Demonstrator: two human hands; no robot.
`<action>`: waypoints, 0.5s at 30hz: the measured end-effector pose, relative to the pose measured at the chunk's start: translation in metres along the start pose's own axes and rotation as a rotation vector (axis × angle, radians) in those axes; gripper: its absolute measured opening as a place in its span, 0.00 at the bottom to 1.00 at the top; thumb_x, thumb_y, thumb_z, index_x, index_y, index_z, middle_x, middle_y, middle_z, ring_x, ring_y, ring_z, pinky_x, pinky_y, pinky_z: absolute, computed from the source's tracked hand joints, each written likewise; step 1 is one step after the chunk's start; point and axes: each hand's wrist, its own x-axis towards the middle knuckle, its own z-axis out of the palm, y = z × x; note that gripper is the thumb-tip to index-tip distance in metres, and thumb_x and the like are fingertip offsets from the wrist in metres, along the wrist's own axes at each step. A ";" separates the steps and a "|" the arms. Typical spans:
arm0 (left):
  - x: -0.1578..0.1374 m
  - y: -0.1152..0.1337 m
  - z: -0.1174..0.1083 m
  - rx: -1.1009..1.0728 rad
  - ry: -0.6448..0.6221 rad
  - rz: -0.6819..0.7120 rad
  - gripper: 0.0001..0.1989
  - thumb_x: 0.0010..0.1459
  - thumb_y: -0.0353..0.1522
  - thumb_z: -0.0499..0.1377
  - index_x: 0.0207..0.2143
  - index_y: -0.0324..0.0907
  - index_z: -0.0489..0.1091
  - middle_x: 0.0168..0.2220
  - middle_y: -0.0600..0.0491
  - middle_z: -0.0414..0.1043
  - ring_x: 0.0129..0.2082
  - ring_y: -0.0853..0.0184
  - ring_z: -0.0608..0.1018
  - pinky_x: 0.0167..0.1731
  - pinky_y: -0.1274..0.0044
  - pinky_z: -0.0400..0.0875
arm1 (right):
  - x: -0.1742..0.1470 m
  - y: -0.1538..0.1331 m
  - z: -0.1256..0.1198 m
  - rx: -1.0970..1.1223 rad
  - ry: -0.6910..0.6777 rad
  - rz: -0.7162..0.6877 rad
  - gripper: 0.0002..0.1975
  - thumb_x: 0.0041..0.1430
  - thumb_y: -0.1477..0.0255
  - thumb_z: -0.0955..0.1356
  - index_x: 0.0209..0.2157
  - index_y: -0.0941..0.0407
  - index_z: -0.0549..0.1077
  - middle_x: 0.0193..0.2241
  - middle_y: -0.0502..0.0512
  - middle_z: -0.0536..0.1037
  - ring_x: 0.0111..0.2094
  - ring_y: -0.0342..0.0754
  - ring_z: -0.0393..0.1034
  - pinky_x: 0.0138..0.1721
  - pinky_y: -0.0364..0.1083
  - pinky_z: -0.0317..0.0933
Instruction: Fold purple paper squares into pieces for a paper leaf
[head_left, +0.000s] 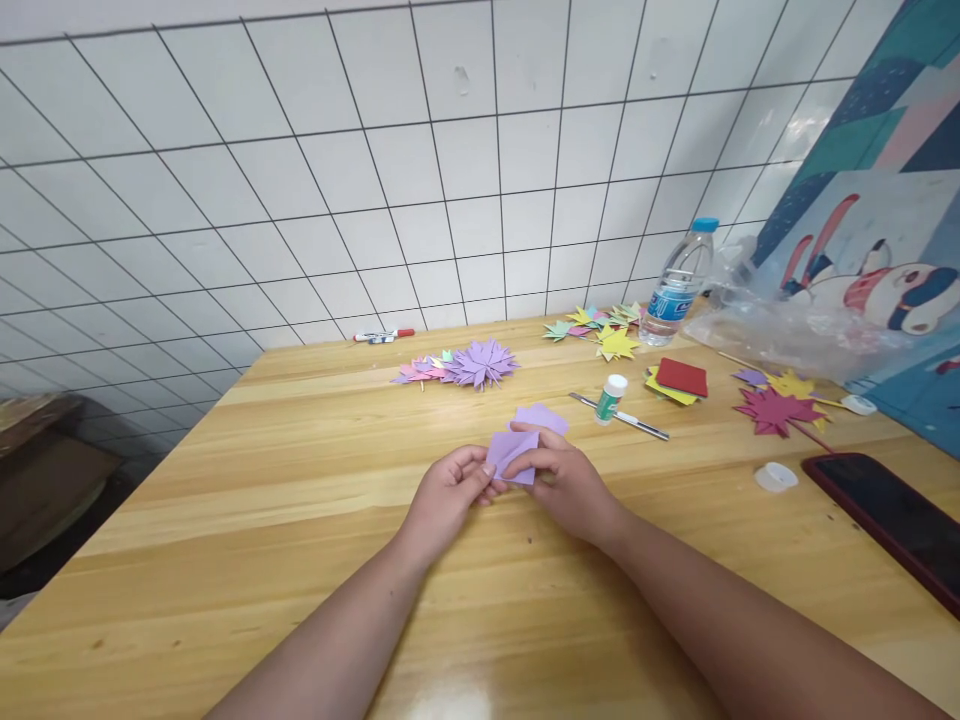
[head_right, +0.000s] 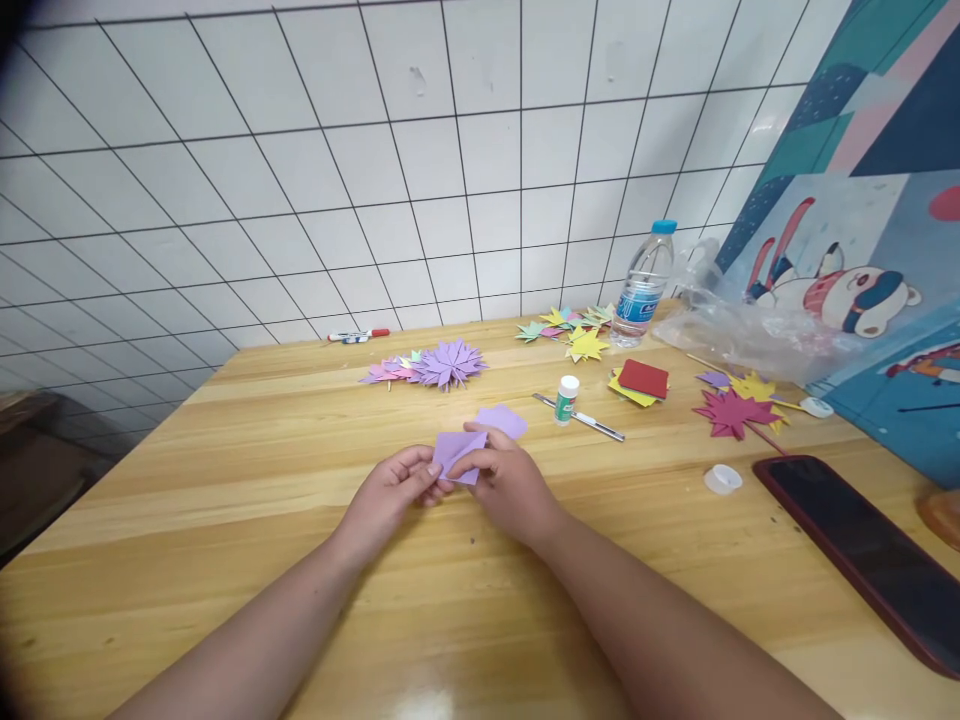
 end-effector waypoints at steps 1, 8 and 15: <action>0.000 -0.001 0.000 -0.005 0.000 0.003 0.15 0.49 0.39 0.62 0.36 0.38 0.70 0.24 0.52 0.74 0.24 0.70 0.73 0.26 0.80 0.65 | 0.000 -0.001 0.000 0.017 -0.020 0.020 0.12 0.48 0.82 0.66 0.30 0.51 0.77 0.40 0.55 0.73 0.42 0.47 0.69 0.42 0.45 0.63; -0.002 -0.001 0.000 0.023 -0.023 0.011 0.13 0.50 0.38 0.61 0.34 0.38 0.69 0.25 0.53 0.73 0.25 0.71 0.73 0.26 0.81 0.64 | 0.003 -0.007 0.000 0.211 0.025 0.224 0.03 0.49 0.71 0.69 0.28 0.55 0.75 0.29 0.52 0.76 0.31 0.44 0.71 0.35 0.43 0.66; -0.005 0.005 0.003 0.066 -0.079 -0.010 0.20 0.51 0.42 0.59 0.43 0.40 0.67 0.33 0.49 0.76 0.32 0.67 0.75 0.27 0.80 0.64 | 0.005 -0.009 -0.002 0.314 0.071 0.338 0.05 0.49 0.70 0.68 0.26 0.57 0.72 0.28 0.53 0.78 0.31 0.46 0.72 0.34 0.44 0.66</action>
